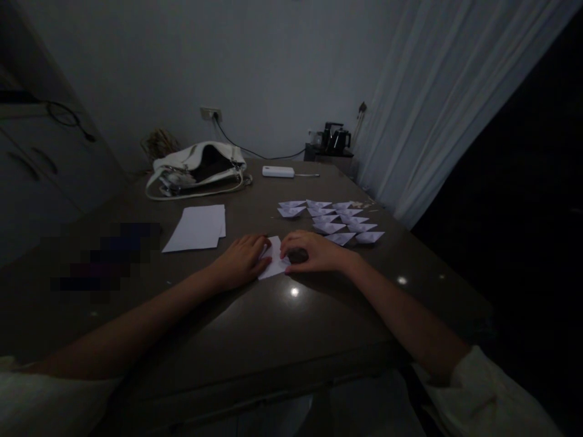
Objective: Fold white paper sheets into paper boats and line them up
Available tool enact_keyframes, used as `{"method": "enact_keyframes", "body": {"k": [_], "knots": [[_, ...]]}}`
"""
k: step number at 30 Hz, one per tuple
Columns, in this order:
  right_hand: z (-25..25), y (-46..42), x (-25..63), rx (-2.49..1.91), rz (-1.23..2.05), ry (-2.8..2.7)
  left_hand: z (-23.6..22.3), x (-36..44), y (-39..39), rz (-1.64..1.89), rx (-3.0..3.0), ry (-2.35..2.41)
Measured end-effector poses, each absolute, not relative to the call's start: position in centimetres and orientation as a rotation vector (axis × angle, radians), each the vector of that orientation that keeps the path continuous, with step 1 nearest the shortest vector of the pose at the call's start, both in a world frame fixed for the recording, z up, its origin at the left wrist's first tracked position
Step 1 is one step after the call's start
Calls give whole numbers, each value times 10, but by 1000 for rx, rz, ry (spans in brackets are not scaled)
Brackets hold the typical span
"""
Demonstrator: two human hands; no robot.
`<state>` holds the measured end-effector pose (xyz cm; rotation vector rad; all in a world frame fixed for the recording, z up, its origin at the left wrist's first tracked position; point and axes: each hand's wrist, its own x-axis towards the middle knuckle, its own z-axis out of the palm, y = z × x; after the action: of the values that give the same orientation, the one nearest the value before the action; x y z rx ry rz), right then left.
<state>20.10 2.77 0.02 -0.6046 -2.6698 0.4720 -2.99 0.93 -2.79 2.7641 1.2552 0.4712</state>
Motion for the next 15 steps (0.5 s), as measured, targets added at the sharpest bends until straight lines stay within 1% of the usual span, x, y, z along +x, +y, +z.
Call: {"method": "enact_keyframes", "body": {"k": [7,15], "knots": [[2,27,199,-616,400,-2645,-21,-27,6,447,2753,1259],[-6,29,196,-785,358,-2556,-12,-27,2,447,2707,1229]]}}
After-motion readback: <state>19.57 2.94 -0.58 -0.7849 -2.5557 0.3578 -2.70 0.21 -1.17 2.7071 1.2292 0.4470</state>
